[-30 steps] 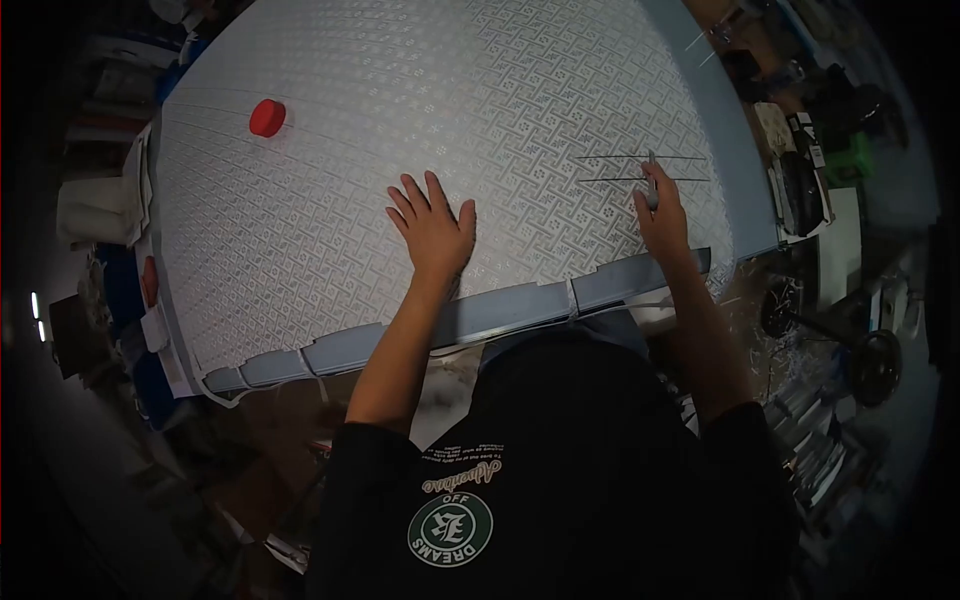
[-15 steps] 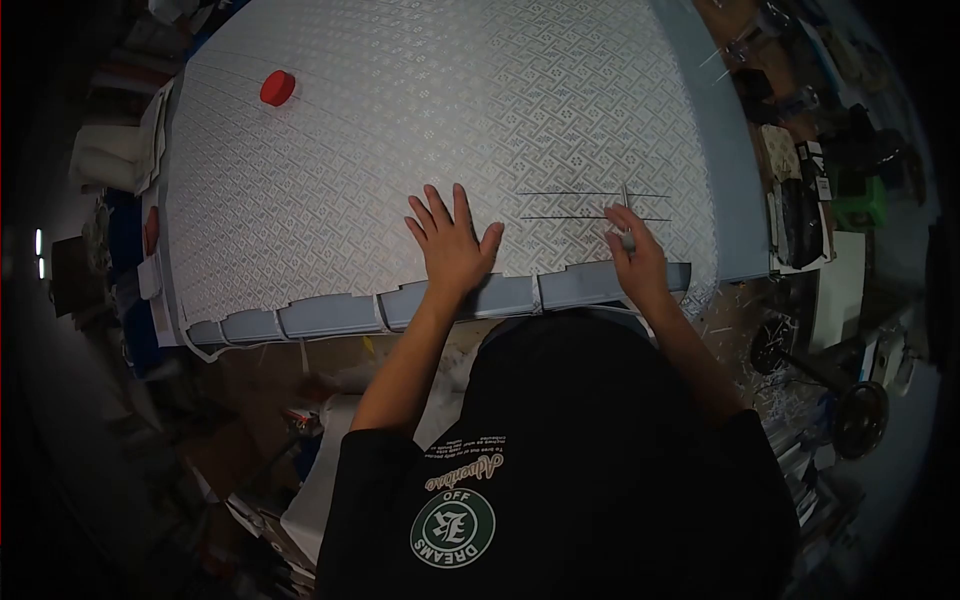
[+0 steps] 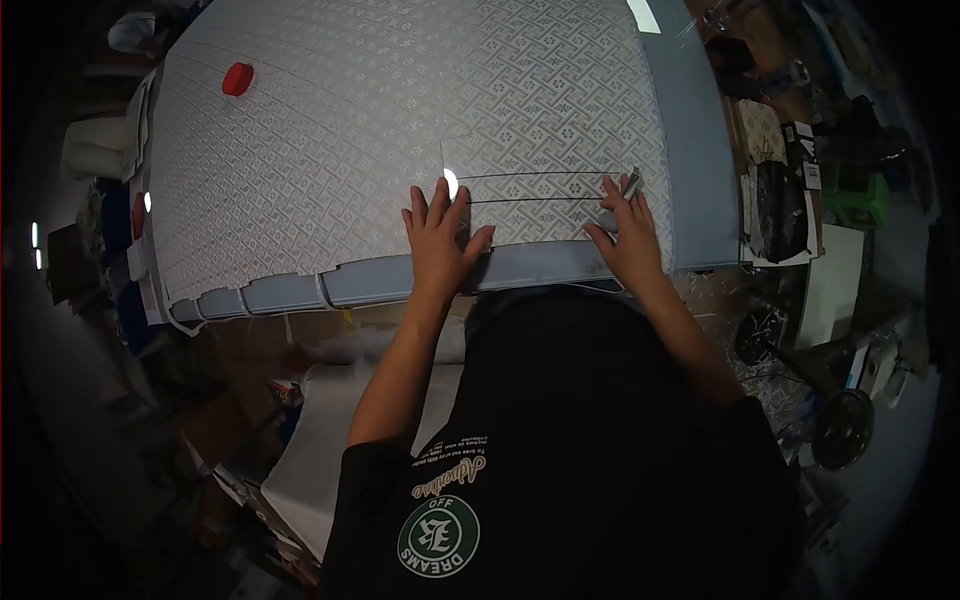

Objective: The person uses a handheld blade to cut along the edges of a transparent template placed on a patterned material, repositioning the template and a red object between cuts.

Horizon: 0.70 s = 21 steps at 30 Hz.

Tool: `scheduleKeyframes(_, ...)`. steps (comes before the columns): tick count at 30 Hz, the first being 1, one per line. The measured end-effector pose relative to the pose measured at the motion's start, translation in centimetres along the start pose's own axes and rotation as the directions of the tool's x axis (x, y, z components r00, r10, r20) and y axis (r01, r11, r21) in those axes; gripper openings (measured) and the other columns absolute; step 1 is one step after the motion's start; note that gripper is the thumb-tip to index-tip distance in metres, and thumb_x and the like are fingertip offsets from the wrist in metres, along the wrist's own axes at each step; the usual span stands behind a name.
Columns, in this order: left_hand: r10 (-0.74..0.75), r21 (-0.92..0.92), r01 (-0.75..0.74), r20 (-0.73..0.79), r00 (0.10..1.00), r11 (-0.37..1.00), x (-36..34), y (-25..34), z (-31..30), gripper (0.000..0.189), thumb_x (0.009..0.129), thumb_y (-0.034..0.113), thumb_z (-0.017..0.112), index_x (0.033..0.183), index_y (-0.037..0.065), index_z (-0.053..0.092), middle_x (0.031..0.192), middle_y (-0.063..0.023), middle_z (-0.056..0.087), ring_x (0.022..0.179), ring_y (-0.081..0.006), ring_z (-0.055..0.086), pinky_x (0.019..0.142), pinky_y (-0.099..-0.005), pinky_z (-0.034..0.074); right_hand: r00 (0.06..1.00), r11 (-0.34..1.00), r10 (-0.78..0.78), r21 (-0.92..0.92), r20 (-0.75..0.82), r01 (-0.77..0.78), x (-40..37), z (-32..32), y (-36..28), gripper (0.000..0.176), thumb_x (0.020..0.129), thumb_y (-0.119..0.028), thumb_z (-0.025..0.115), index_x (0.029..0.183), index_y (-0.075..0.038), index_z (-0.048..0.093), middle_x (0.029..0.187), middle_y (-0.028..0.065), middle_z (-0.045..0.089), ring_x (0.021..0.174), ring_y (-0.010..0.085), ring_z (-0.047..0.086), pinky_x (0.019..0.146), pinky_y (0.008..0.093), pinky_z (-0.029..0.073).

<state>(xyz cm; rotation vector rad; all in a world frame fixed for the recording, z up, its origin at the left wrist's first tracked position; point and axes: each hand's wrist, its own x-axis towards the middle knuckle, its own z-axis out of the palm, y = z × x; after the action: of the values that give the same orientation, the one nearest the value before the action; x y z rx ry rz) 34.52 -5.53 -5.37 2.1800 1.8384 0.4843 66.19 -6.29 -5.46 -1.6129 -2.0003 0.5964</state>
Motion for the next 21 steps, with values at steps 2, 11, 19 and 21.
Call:
scheduleKeyframes(2,-0.048,-0.021,0.048,0.021,0.999,0.999,-0.1,1.0,-0.5,0.075,0.079,0.047,0.085,0.142,0.013,0.062,0.160,-0.0183,0.044,0.149,-0.0570,0.028,0.114,-0.0759,0.024,1.000,0.999,-0.028,0.023,0.006,0.028,-0.1,-0.4,0.8,0.076,0.090,-0.021,0.079,0.155,-0.004,0.042,0.116,0.0152,0.073,0.149,0.0385,0.041,0.124,0.0539,0.026)
scheduleKeyframes(11,0.005,-0.065,-0.010,-0.084,0.996,0.998,-1.2,0.8,0.8,0.072,0.075,0.044,0.089,0.136,0.014,0.067,0.157,-0.0143,0.049,0.149,-0.0520,0.033,0.114,-0.0743,0.025,0.996,0.999,-0.051,0.001,-0.067,0.051,-1.1,-0.3,0.8,0.078,0.090,-0.020,0.079,0.155,-0.002,0.041,0.113,0.0158,0.073,0.145,0.0397,0.046,0.123,0.0553,0.027)
scheduleKeyframes(19,0.005,-0.080,-0.015,-0.129,0.992,0.997,-1.1,1.0,1.1,0.069,0.076,0.044,0.088,0.135,0.016,0.067,0.154,-0.0144,0.051,0.149,-0.0517,0.033,0.115,-0.0735,0.025,0.994,0.999,-0.045,-0.005,-0.100,0.045,-1.4,0.1,1.0,0.049,0.092,-0.020,0.076,0.132,-0.003,0.054,0.144,0.0193,0.061,0.150,0.0390,0.040,0.124,0.0565,0.024)
scheduleKeyframes(21,0.005,-0.080,-0.015,-0.131,0.991,0.997,-1.3,1.0,1.0,0.068,0.077,0.044,0.088,0.135,0.016,0.067,0.154,-0.0147,0.051,0.149,-0.0520,0.033,0.115,-0.0734,0.025,0.995,0.999,-0.037,0.022,-0.089,0.039,-1.3,0.2,1.2,0.039,0.091,-0.020,0.077,0.119,-0.004,0.055,0.156,0.0199,0.051,0.151,0.0392,0.039,0.124,0.0564,0.024)
